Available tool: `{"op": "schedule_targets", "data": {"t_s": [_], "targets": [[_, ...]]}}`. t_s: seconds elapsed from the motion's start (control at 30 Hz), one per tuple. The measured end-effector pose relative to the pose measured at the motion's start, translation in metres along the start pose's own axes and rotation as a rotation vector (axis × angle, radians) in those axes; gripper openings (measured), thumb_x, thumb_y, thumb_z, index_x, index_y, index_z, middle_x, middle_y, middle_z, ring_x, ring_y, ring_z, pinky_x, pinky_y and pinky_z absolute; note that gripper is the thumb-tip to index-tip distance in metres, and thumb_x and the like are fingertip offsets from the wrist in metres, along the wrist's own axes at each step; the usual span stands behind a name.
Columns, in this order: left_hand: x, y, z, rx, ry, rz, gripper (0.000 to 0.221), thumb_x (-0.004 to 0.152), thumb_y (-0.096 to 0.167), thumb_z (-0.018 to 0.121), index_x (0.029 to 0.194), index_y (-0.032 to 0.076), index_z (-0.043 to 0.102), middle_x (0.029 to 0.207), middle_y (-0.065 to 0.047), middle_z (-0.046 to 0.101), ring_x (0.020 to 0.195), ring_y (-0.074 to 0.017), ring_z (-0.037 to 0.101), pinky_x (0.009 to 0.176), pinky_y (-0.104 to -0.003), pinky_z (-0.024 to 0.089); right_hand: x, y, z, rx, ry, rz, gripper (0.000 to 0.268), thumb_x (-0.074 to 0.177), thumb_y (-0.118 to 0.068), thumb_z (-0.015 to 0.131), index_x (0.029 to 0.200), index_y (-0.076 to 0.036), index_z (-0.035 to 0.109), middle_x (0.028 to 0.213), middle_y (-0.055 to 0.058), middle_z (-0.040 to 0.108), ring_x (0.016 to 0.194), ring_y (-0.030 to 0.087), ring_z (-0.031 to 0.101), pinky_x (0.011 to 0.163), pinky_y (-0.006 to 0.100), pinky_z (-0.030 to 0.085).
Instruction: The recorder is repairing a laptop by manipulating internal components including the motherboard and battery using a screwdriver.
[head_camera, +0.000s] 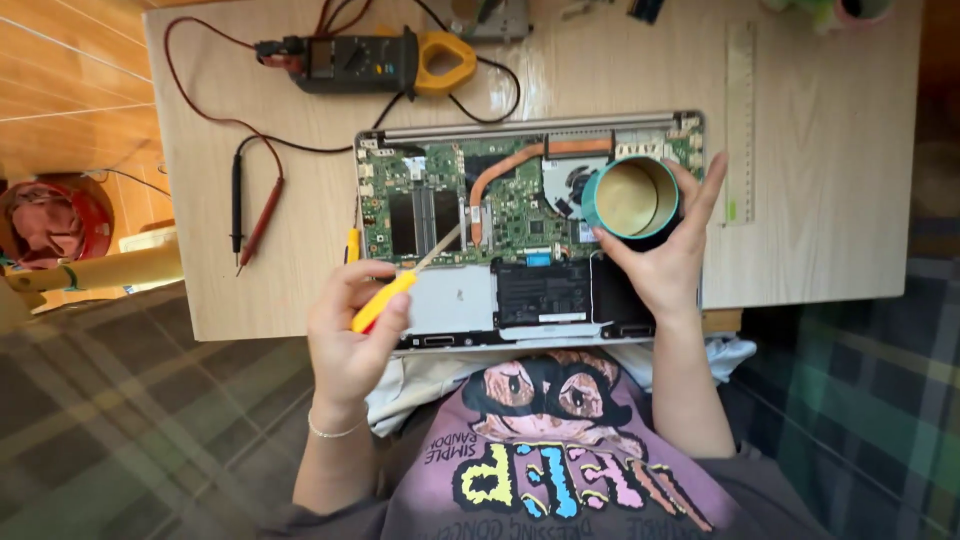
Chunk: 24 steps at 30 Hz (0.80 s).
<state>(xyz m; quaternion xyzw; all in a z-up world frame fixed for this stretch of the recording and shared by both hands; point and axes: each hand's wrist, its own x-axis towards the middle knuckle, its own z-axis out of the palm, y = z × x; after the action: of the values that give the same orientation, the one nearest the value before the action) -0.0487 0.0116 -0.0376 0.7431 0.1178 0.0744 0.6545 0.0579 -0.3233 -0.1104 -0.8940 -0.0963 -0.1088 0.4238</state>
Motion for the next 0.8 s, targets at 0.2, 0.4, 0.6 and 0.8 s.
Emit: {"op": "schedule_targets", "data": {"t_s": [0.2,0.4,0.6,0.8], "targets": [[-0.001,0.028,0.013,0.142,-0.248,0.296,0.024,0.093,0.007,0.076,0.112,-0.003,0.067,0.092,-0.010,0.076,0.082,-0.0159,0.077,0.072,-0.026,0.062,-0.017,-0.029,-0.004,0.078,0.101,-0.175,0.145,0.072,-0.010,0.099,0.168,-0.025,-0.008,0.156,0.015,0.042,0.144,0.037,0.046,0.126,0.050,0.037],[0.007,0.061,0.037,0.180,-0.447,0.675,0.027,0.089,0.013,0.082,0.106,-0.002,0.066,0.091,-0.011,0.074,0.079,-0.0234,0.076,0.069,-0.031,0.061,-0.031,-0.049,-0.010,0.065,0.179,-0.430,0.154,0.062,-0.022,0.101,0.164,-0.033,-0.013,0.147,0.009,0.037,0.137,0.043,0.048,0.116,0.055,0.047],[0.009,0.072,0.046,0.291,-0.478,0.827,0.023,0.089,0.008,0.081,0.102,-0.002,0.065,0.087,-0.011,0.071,0.071,-0.0245,0.071,0.062,-0.033,0.057,-0.034,-0.063,-0.019,-0.074,0.211,-0.511,0.153,0.065,-0.032,0.103,0.165,-0.031,-0.013,0.139,0.008,0.039,0.122,0.041,0.053,0.102,0.052,0.054],[0.012,0.078,0.047,0.306,-0.523,0.838,0.020,0.090,0.004,0.079,0.100,-0.003,0.064,0.084,-0.011,0.069,0.068,-0.0240,0.068,0.060,-0.034,0.055,-0.035,-0.068,-0.018,-0.120,0.198,-0.573,0.147,0.070,-0.035,0.101,0.166,-0.030,-0.011,0.136,0.007,0.040,0.120,0.039,0.052,0.095,0.046,0.056]]}}
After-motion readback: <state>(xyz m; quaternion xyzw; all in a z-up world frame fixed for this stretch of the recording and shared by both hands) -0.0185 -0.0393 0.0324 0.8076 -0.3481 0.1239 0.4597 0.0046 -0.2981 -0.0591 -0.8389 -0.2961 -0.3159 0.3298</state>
